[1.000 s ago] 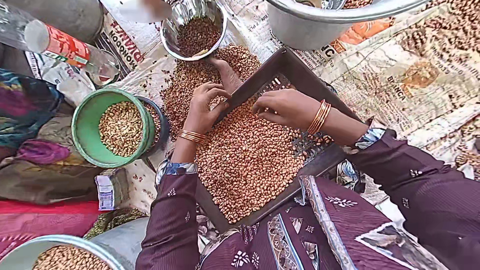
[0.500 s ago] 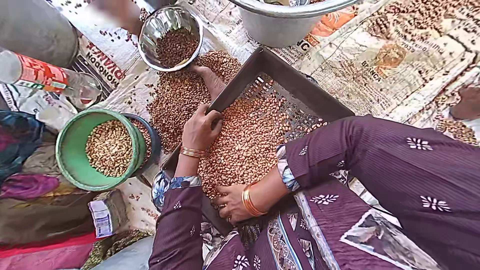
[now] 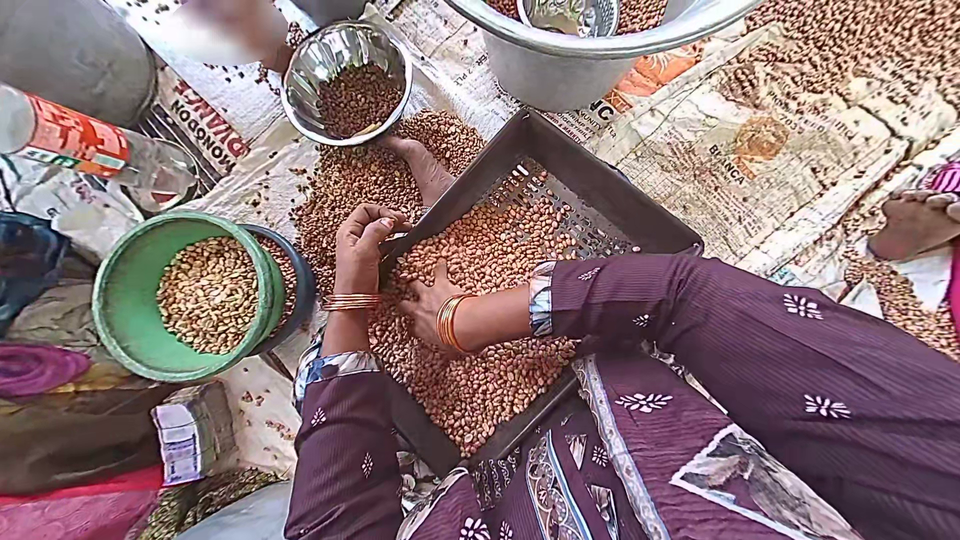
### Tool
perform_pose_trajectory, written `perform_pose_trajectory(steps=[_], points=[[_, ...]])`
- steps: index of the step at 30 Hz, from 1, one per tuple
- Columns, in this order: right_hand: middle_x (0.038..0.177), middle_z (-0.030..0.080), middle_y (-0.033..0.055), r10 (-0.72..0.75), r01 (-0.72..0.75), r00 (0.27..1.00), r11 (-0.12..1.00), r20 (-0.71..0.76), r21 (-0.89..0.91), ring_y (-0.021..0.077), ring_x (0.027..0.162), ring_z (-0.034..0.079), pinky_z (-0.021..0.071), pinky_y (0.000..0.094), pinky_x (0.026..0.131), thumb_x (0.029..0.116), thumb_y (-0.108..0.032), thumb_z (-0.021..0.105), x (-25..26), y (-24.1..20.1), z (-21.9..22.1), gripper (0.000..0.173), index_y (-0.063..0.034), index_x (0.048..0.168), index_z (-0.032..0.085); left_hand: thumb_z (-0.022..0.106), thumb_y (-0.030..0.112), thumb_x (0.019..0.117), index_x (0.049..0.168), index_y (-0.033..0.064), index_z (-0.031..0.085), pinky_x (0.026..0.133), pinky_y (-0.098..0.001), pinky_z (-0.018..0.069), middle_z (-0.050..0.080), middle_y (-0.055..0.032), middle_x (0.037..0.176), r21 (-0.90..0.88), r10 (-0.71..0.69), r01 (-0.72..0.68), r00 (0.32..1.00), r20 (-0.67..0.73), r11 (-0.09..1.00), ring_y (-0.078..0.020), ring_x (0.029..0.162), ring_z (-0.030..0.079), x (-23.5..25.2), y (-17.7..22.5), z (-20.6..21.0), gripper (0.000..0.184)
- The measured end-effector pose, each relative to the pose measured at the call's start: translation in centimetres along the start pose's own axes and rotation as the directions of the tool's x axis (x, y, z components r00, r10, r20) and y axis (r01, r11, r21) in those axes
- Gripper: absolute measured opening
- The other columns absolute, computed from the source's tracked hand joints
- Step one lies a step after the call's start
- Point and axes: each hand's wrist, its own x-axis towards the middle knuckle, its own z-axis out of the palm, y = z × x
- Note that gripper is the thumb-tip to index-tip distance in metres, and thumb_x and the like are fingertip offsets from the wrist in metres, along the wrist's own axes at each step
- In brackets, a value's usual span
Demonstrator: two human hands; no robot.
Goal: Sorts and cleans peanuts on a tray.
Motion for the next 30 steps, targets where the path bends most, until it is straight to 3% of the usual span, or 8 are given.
perform_pose_trajectory(steps=[6,14,18,22,24,26,28,30], points=[[0.159,0.040,0.0165,0.099,-0.102,0.992,0.994,-0.077,-0.030,0.0563,0.138,0.038,0.0327,0.0884,0.088,0.0778,-0.038,0.087,-3.4,4.7,0.7,0.076,-0.0241,0.147,0.057,0.035,0.009,0.0964,0.096,0.0185,0.056,0.075,-0.0246,0.0575,0.071,0.0057,0.095,-0.158,0.056,-0.075,0.991,-0.124,0.985,-0.0069,0.083,0.069,0.1,-0.3,-0.2,0.023],[0.159,0.040,0.0148,0.297,-0.283,0.933,0.954,-0.205,0.095,0.0526,0.146,0.031,0.0393,0.0829,0.090,0.0758,-0.021,0.088,-7.7,10.9,2.4,0.068,-0.0213,0.139,0.062,0.025,0.018,0.1042,0.088,0.0223,0.055,0.057,-0.0166,0.0486,0.066,0.0086,0.080,-0.252,0.019,-0.078,0.973,-0.229,0.964,-0.0020,0.065,0.060,-0.8,0.7,-0.3,0.034],[0.154,0.041,0.0229,0.490,-0.469,0.846,0.871,-0.209,0.145,0.0553,0.133,0.044,0.0542,0.0668,0.077,0.0871,-0.019,0.078,-10.9,13.7,3.7,0.054,-0.0170,0.138,0.061,0.029,0.018,0.1048,0.092,0.0204,0.057,0.049,-0.0141,0.0417,0.065,0.0097,0.078,-0.170,-0.047,0.008,0.974,-0.223,0.985,0.0010,0.055,0.052,-2.1,1.1,-1.6,0.031],[0.138,0.048,0.0319,0.553,-0.527,0.820,0.831,-0.152,0.178,0.0533,0.114,0.059,0.0558,0.0603,0.080,0.1009,-0.022,0.062,-12.9,12.2,5.2,0.042,-0.0055,0.139,0.055,0.041,0.017,0.1086,0.099,0.0134,0.061,0.047,-0.0131,0.0404,0.067,0.0080,0.079,0.107,-0.251,0.269,0.955,-0.157,0.957,0.0022,0.050,0.049,-1.0,2.6,-3.1,0.023],[0.135,0.051,0.0303,0.462,-0.423,0.874,0.877,-0.154,0.230,0.0461,0.095,0.068,0.0581,0.0564,0.075,0.1008,-0.017,0.061,-13.1,10.6,6.0,0.044,-0.0019,0.141,0.052,0.055,0.019,0.1042,0.128,0.0094,0.054,0.057,-0.0174,0.0495,0.067,0.0024,0.100,0.144,-0.159,0.196,0.960,-0.230,0.970,-0.0002,0.067,0.059,0.4,3.7,-3.0,0.025],[0.137,0.052,0.0218,0.197,-0.120,0.956,0.939,-0.219,0.323,0.0324,0.089,0.069,0.0586,0.0482,0.074,0.1020,-0.016,0.056,-13.3,9.9,6.3,0.050,-0.0084,0.150,0.047,0.065,0.026,0.0966,0.159,0.0085,0.018,0.085,-0.0309,0.0579,0.049,-0.0082,0.144,0.100,0.042,-0.013,0.954,-0.298,0.995,-0.0135,0.112,0.062,2.0,5.5,-3.3,0.080],[0.140,0.053,0.0131,-0.032,0.220,0.904,0.889,-0.426,0.402,0.0205,0.099,0.067,0.0590,0.0405,0.077,0.1009,-0.018,0.052,-13.5,10.1,6.7,0.048,-0.0159,0.149,0.050,0.064,0.027,0.0943,0.163,0.0077,0.007,0.094,-0.0380,0.0561,0.038,-0.0134,0.157,0.108,0.235,-0.209,0.876,-0.421,0.972,-0.0223,0.129,0.055,3.3,7.5,-3.7,0.091],[0.143,0.053,0.0113,-0.039,0.308,0.810,0.877,-0.585,0.368,0.0203,0.109,0.066,0.0600,0.0395,0.082,0.1003,-0.023,0.053,-14.3,10.9,6.4,0.044,-0.0171,0.144,0.056,0.058,0.025,0.0966,0.159,0.0042,0.018,0.091,-0.0374,0.0558,0.047,-0.0114,0.148,0.176,0.303,-0.248,0.825,-0.478,0.953,-0.0217,0.125,0.057,2.5,9.1,-3.9,0.077]])
